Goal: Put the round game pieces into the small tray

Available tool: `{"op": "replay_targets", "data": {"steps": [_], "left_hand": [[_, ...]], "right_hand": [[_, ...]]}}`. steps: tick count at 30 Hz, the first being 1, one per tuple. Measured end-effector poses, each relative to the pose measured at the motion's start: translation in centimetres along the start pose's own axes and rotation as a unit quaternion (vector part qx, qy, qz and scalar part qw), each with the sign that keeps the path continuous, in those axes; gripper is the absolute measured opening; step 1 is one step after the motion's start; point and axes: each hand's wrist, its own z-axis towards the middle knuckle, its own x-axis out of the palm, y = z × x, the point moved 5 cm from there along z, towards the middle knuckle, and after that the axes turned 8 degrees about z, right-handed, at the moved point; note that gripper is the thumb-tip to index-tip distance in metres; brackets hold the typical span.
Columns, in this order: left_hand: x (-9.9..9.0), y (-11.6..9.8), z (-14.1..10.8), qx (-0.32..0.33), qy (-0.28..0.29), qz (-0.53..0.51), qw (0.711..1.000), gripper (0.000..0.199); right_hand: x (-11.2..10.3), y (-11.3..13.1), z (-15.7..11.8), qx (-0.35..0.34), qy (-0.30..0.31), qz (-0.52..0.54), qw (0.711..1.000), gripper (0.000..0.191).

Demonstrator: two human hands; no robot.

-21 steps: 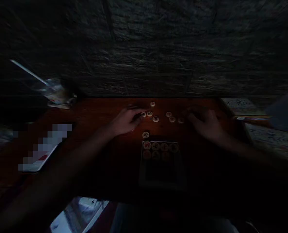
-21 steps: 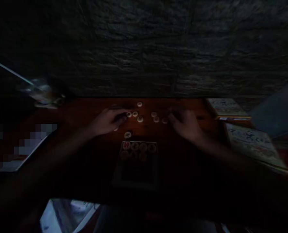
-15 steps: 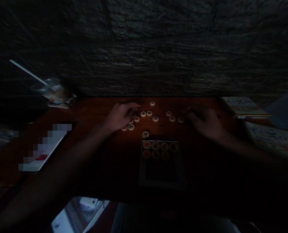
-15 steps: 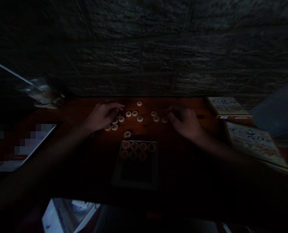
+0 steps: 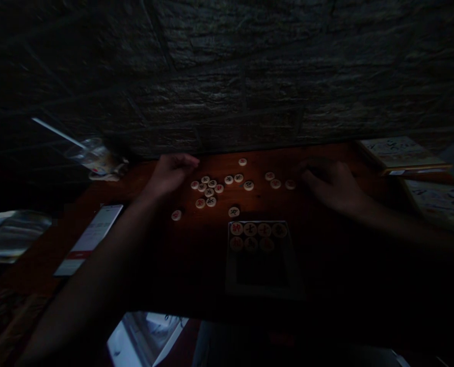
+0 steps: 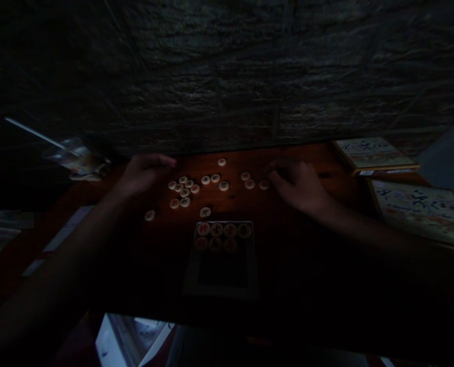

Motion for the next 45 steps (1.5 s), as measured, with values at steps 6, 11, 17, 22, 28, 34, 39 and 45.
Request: {"op": "replay_targets", "data": {"steps": [6,11,17,22,28,34,39,45], "left_hand": [[1.7,0.9,0.2,-0.004,0.138,0.027,0.99,0.029],[1.6,0.0,-0.4,-0.002,0.208,0.025,0.978,0.035],[1.8,-0.5,-1.2,-0.004,0.284,0.009,0.959,0.053],[2.0,-0.6,-1.4,0.004,0.314,0.006,0.949,0.058],[1.7,-1.8,-1.7,0.037,0.286,0.025,0.957,0.048],[1.2,-3.6,-3.1,0.084,0.322,0.055,0.941,0.027],[1.8,-3.8,-4.4,0.05,0.341,0.141,0.928,0.029],[2.1,-4.6,-4.8,0.094,0.312,0.179,0.928,0.014]], "right_hand": [[0.1,0.4,-0.1,0.019,0.015,-0.018,1.0,0.035],[0.1,0.4,-0.1,0.016,0.011,-0.017,1.0,0.036],[0.1,0.2,0.0,0.019,0.008,-0.021,1.0,0.04],[0.1,0.0,0.1,0.013,-0.003,-0.018,1.0,0.04],[-0.1,0.4,-0.2,0.031,-0.002,-0.014,0.999,0.037],[-0.1,0.7,-0.2,0.023,0.001,-0.003,1.0,0.033],[-0.1,0.5,-0.2,0.024,0.0,-0.008,1.0,0.035],[-0.1,0.4,-0.1,0.002,-0.003,-0.009,1.0,0.032]]}}
